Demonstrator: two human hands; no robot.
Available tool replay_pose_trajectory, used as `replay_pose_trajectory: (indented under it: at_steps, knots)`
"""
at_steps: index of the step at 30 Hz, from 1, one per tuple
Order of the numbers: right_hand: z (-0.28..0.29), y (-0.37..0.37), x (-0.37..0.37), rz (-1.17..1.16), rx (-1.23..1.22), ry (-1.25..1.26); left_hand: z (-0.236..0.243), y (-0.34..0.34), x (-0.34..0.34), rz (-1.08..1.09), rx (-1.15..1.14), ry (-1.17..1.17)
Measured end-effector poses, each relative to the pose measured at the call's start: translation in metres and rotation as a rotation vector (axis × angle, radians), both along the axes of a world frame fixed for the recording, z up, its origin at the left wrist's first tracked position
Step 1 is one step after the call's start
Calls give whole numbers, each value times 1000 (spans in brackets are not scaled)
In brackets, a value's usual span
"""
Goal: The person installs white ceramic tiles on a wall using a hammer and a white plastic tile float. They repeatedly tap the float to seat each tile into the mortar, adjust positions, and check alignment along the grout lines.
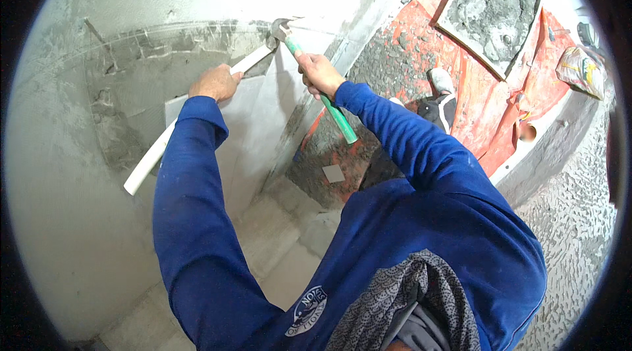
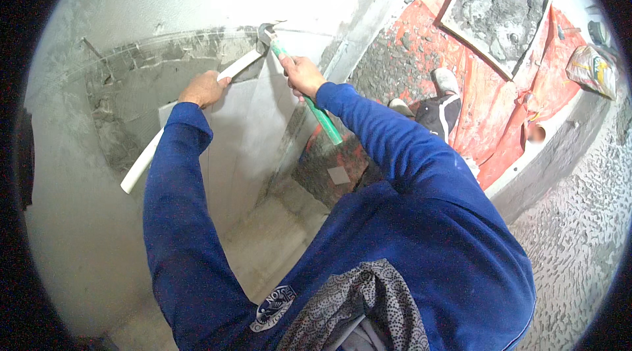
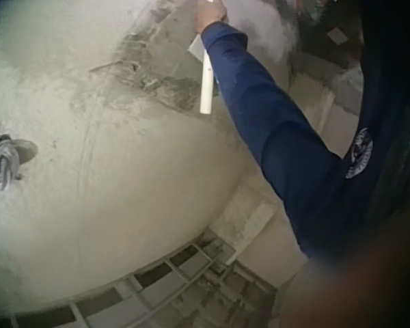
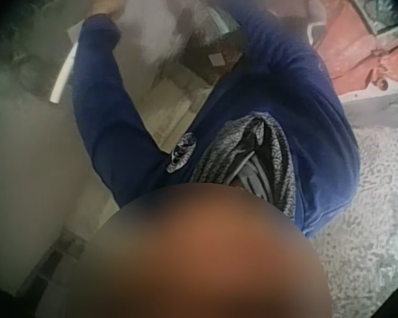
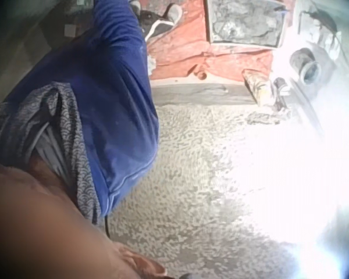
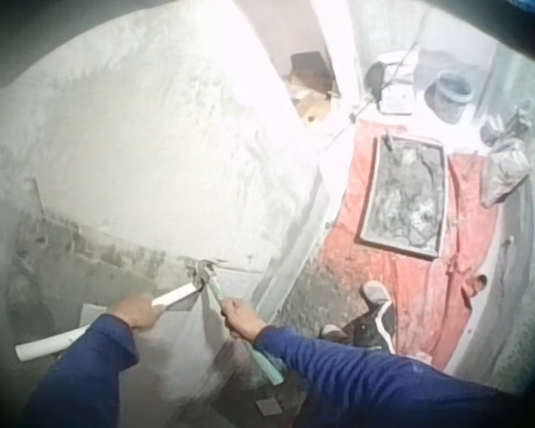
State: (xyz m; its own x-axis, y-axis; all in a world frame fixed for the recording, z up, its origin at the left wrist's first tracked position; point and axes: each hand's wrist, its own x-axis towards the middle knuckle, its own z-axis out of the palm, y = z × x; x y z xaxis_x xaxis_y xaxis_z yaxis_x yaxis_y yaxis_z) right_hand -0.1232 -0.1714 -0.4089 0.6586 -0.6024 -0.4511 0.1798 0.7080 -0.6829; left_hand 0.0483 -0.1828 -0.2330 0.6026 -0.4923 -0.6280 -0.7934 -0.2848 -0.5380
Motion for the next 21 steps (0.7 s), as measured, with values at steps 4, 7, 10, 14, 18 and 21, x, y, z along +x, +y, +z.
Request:
replay_pose_trajectory:
  at_steps: [4,7,10,14,18,21]
  knots:
    - [0,1,0,-90,95,-92,-3,-3,4,1,-22,24]
    - [-6,0,3,-20,75,-32,-5,-7,6,12,-17,17]
    - [-12,-4,2,-79,139,-143,-6,-8,5,31,-34,10]
    - [-12,-7,4,76,40,-13,-5,-11,2,140,-20,3]
    - [-7,1,14,-104,86,-35,-4,-14,0,46,-31,3]
    - [-12,9,5,48,27,61,-3,-12,0,-26,-45,56]
